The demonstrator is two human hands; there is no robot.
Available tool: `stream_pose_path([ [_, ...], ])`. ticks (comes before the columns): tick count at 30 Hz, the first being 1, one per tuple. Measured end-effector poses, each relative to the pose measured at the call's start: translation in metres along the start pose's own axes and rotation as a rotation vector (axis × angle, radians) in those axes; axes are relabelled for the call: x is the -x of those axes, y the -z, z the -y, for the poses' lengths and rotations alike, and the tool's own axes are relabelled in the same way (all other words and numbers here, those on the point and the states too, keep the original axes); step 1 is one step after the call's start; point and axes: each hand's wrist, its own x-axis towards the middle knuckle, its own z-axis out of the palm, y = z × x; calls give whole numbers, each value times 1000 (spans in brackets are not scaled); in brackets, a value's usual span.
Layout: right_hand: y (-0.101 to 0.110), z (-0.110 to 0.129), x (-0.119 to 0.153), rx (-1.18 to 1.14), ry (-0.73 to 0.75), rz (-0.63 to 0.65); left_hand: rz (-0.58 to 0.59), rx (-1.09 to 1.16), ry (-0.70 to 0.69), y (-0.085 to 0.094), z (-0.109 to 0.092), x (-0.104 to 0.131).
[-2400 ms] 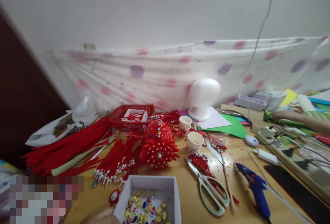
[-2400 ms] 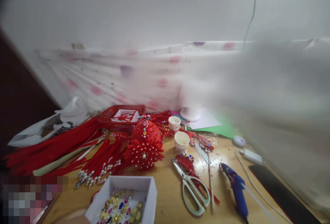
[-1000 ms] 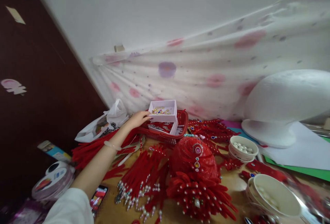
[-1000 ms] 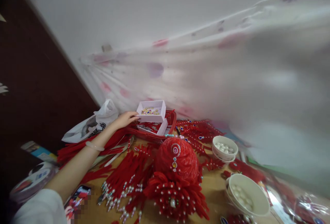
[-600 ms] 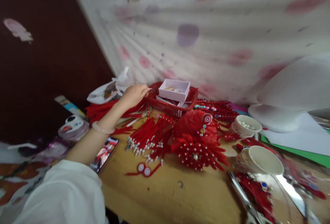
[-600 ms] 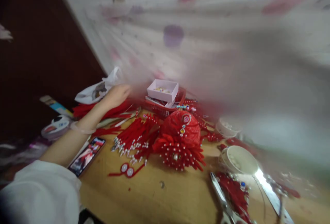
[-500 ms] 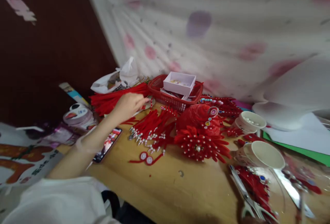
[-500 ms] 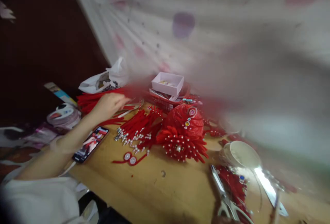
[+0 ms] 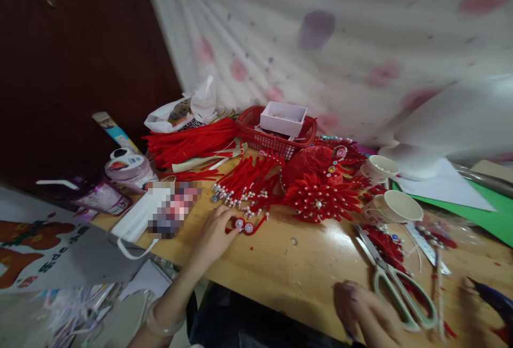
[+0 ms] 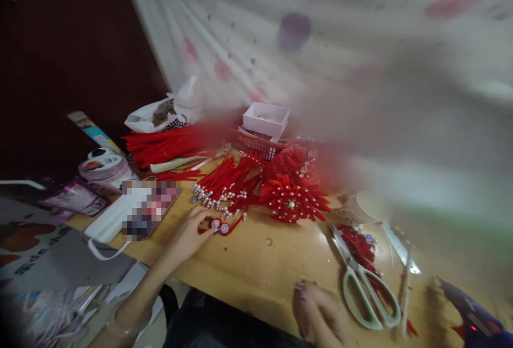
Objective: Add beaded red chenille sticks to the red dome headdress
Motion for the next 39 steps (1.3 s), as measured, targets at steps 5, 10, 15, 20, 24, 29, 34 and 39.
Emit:
stream_pose_path([
  [5, -65, 20, -65, 472, 106, 274, 73, 64, 10, 4, 5, 2],
  [10, -116, 6, -109, 965, 227, 323, 91, 154, 2, 9, 9, 4],
  [15, -121, 3, -111, 1041, 153, 319, 78, 216, 52, 11, 12, 9],
  [20, -117, 3, -109, 1029, 86, 298, 76, 127, 129, 16, 12, 7],
  [24, -100, 4, -99, 946, -20, 267, 69, 79, 137, 22, 8, 0],
  [29, -40, 3, -66, 728, -106, 100, 91, 130, 151, 18, 15, 0],
  [34, 26, -10, -34, 669, -83, -238, -95, -7, 20, 15, 0, -10],
  [39, 61, -13, -24, 504, -16, -508, -192, -45, -227, 23, -52, -30],
])
